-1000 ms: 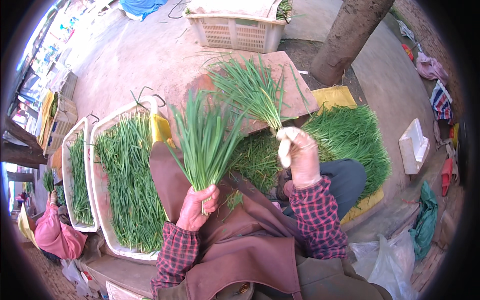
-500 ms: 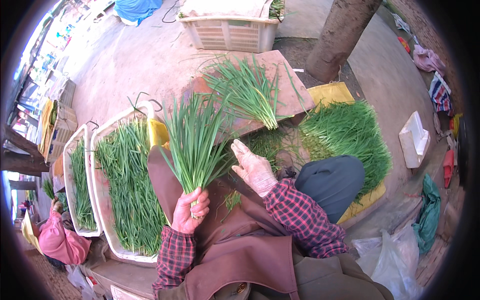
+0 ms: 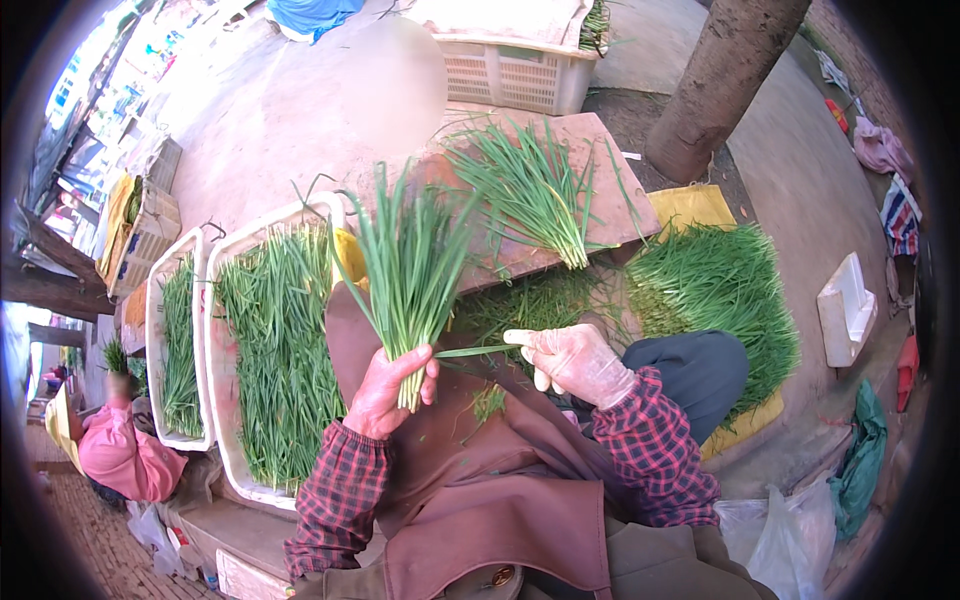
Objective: The person sorts chives by hand, removing unwanted leaves and organizing the stalks into bundles.
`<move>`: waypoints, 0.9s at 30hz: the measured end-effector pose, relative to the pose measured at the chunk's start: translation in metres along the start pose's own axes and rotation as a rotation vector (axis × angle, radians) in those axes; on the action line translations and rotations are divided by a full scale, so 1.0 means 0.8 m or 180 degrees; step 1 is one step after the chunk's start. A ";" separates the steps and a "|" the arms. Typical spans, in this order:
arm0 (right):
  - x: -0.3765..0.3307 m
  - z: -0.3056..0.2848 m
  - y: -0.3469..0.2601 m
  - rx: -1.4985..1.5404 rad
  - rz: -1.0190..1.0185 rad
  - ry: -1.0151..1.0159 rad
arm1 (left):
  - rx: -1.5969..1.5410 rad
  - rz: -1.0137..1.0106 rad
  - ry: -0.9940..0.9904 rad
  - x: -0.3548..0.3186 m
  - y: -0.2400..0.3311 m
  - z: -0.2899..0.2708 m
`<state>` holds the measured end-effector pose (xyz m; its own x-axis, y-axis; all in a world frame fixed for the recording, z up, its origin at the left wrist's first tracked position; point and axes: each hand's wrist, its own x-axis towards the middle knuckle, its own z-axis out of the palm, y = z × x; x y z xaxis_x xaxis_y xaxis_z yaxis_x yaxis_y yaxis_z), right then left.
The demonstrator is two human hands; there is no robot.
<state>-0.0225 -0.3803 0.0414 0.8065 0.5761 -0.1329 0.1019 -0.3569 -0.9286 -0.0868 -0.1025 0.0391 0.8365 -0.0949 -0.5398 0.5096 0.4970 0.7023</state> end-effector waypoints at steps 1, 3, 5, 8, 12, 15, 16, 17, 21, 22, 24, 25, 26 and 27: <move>-0.002 -0.004 0.000 -0.0077 -0.0172 -0.0029 | 0.0058 -0.0054 -0.0003 0.003 0.005 0.003; -0.010 -0.014 -0.020 0.0294 0.0038 -0.0065 | -0.0133 -0.0178 -0.0023 0.007 0.012 0.003; -0.020 -0.022 -0.041 0.0615 0.0318 -0.0126 | -0.0292 -0.0210 -0.0102 0.009 0.018 0.004; -0.037 -0.030 -0.049 -0.0199 -0.0418 -0.0015 | 0.0164 0.0073 -0.0007 0.019 0.019 0.022; -0.071 -0.060 -0.081 0.0786 0.0533 0.0188 | 0.0221 0.0194 0.0262 0.038 0.018 0.014; -0.057 -0.072 -0.005 -0.1425 0.0005 0.0352 | 0.0889 0.0487 0.0198 0.045 0.033 0.019; -0.048 -0.067 0.046 -0.3024 -0.0886 0.0516 | 0.1183 0.0583 0.0140 0.049 0.040 0.025; -0.024 -0.056 0.031 -0.2122 0.1062 -0.0151 | 0.1554 0.0810 0.0152 0.050 0.047 0.020; 0.011 0.019 0.041 0.0064 0.0705 -0.0114 | 0.5689 0.3286 0.1259 0.091 0.050 -0.014; 0.025 0.037 0.039 0.1420 0.0718 -0.0281 | 0.6173 0.3119 0.1415 0.089 0.059 -0.002; 0.051 0.074 0.038 0.2396 0.0636 -0.0439 | 0.7078 0.2749 0.1751 0.093 0.066 0.023; 0.061 0.087 0.029 0.3075 0.0709 -0.0508 | 0.7479 0.2577 0.1745 0.091 0.067 0.030; 0.068 0.099 0.020 0.3759 0.0782 -0.0591 | 0.7601 0.2792 0.1731 0.084 0.064 0.036; 0.081 0.111 0.031 0.4412 0.0573 -0.0706 | 0.7704 0.3059 0.1685 0.080 0.062 0.046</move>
<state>-0.0195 -0.2867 -0.0211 0.6268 0.7490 -0.2146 -0.7417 0.4893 -0.4588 -0.0004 -0.1155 0.0562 0.9342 -0.2663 0.2373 -0.1547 -0.9020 -0.4031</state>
